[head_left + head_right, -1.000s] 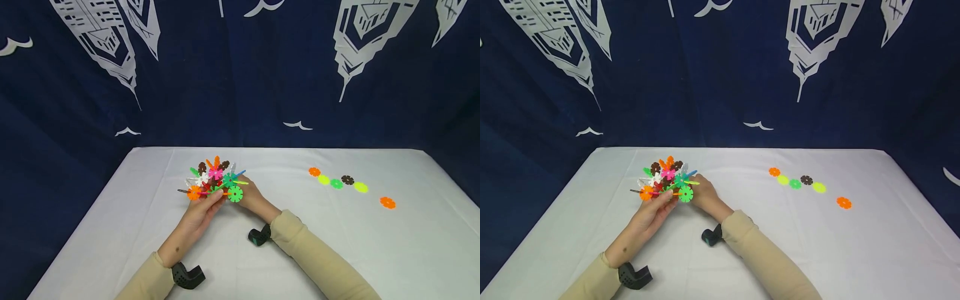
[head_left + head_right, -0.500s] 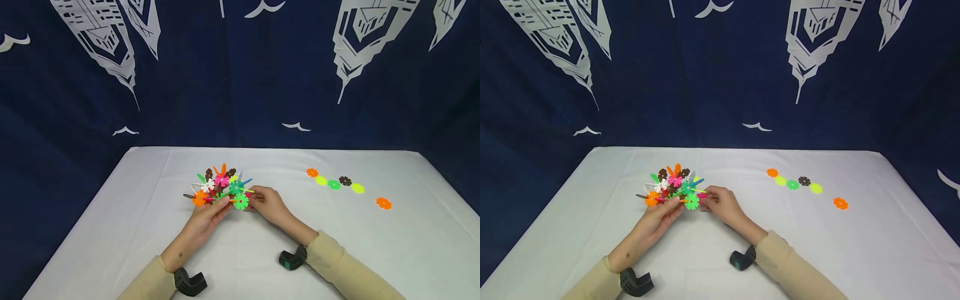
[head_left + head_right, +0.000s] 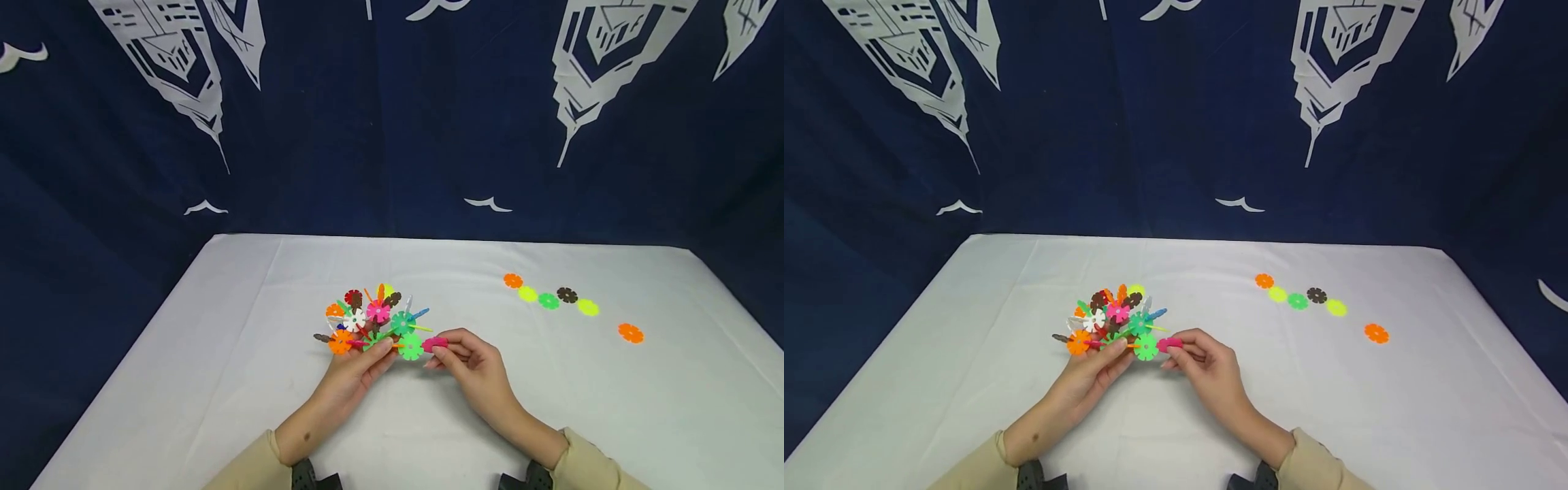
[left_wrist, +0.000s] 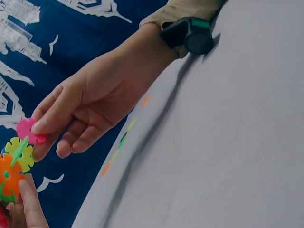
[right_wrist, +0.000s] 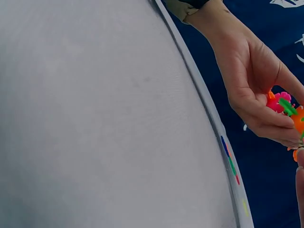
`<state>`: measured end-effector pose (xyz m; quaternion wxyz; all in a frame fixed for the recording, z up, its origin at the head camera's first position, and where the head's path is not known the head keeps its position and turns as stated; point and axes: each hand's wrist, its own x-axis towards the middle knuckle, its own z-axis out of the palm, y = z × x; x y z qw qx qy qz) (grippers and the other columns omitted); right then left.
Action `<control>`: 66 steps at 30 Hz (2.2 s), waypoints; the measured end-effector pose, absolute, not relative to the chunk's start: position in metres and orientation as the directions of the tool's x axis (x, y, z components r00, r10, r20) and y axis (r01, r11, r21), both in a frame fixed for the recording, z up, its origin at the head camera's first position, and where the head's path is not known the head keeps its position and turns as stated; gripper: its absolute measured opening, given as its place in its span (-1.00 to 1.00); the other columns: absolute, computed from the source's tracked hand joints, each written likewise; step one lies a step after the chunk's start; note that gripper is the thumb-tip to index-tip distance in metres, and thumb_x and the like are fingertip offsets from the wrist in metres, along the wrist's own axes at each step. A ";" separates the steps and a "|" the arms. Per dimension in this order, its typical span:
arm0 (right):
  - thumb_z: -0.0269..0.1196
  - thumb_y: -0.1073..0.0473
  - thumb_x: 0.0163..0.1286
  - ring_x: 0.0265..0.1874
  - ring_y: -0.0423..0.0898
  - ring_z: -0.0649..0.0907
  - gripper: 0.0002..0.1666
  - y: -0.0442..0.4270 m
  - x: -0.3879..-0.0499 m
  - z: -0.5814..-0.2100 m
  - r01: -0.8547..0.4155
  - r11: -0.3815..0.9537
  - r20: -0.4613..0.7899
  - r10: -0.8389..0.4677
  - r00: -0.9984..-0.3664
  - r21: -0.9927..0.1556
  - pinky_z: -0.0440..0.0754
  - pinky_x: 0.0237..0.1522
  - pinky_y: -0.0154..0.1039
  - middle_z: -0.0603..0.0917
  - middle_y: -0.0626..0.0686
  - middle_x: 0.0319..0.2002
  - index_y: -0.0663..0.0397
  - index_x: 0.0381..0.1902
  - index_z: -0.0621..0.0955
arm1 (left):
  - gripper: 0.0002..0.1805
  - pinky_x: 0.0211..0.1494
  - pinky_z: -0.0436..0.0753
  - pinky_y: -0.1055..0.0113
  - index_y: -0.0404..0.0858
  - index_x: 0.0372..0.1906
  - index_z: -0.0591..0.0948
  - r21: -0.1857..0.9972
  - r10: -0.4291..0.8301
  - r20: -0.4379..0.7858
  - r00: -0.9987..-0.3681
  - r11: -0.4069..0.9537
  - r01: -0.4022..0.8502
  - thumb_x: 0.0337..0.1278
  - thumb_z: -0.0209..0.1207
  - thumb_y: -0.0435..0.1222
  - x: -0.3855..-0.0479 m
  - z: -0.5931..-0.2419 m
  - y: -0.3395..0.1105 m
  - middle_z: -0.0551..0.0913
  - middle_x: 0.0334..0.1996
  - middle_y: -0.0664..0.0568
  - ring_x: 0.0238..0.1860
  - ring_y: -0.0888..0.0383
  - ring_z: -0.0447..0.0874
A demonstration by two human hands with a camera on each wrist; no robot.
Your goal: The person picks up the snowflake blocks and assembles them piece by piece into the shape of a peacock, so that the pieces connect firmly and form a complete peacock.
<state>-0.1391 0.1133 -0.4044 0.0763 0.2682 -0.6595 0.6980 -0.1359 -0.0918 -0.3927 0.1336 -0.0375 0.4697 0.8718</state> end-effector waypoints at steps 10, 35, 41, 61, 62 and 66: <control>0.18 0.61 0.17 -0.51 0.12 0.67 -0.76 0.112 -0.142 -0.414 -0.543 -0.001 0.529 -0.223 -0.819 -0.840 0.67 -0.36 -0.18 0.67 0.21 -0.34 0.37 -0.22 0.63 | -0.62 0.13 0.46 0.21 -0.54 0.01 0.42 0.820 0.136 -0.217 -0.967 -0.513 -0.256 0.13 0.21 -0.45 -0.132 -0.399 -0.084 0.64 -0.19 -0.08 -0.14 0.11 0.63; 0.21 0.41 0.27 -0.57 0.00 0.66 -0.87 0.106 -0.138 -0.420 -0.504 0.118 0.469 -0.232 -0.852 -0.856 0.63 -0.57 -0.24 0.69 0.00 -0.53 0.23 -0.25 0.66 | -0.51 0.09 0.49 0.27 -0.50 0.16 0.28 0.793 0.149 -0.219 -0.964 -0.548 -0.265 0.17 0.17 -0.47 -0.132 -0.408 -0.081 0.61 -0.12 -0.10 -0.09 0.09 0.62; 0.32 0.35 0.17 -0.59 -0.11 0.61 -0.80 0.125 -0.146 -0.408 -0.511 0.310 0.429 -0.298 -0.853 -0.802 0.58 -0.61 -0.32 0.71 -0.03 -0.36 0.12 -0.20 0.70 | -0.46 0.13 0.46 0.21 -0.48 0.21 0.26 0.788 0.173 -0.185 -0.967 -0.562 -0.252 0.14 0.16 -0.53 -0.131 -0.404 -0.083 0.57 -0.02 -0.18 -0.03 0.03 0.59; 0.33 0.23 0.19 -0.30 0.16 0.45 -0.61 0.281 -0.232 -0.400 -0.017 0.856 0.087 0.033 -0.996 -0.517 0.47 -0.27 0.01 0.47 0.28 -0.29 0.43 -0.16 0.47 | -0.72 0.13 0.44 0.18 -0.44 -0.06 0.40 0.781 0.256 -0.219 -0.942 -0.533 -0.326 0.14 0.15 -0.54 -0.133 -0.394 -0.088 0.66 -0.24 -0.08 -0.18 0.10 0.65; 0.33 0.24 0.20 -0.32 0.14 0.46 -0.64 0.280 -0.231 -0.399 -0.024 0.849 0.099 0.034 -0.994 -0.528 0.47 -0.30 -0.03 0.48 0.26 -0.31 0.39 -0.19 0.47 | -0.75 0.13 0.43 0.17 -0.41 -0.10 0.40 0.775 0.254 -0.215 -0.943 -0.543 -0.323 0.14 0.13 -0.55 -0.133 -0.394 -0.088 0.66 -0.26 -0.08 -0.18 0.10 0.65; 0.25 0.35 0.26 -0.45 -0.03 0.59 -0.79 0.268 -0.214 -0.396 -0.113 0.747 0.181 0.010 -0.983 -0.655 0.60 -0.44 -0.25 0.57 0.17 -0.39 0.34 -0.22 0.47 | -0.75 0.12 0.43 0.11 -0.39 -0.08 0.42 0.764 0.278 -0.207 -0.938 -0.553 -0.333 0.14 0.12 -0.56 -0.133 -0.393 -0.088 0.66 -0.24 -0.07 -0.18 0.07 0.65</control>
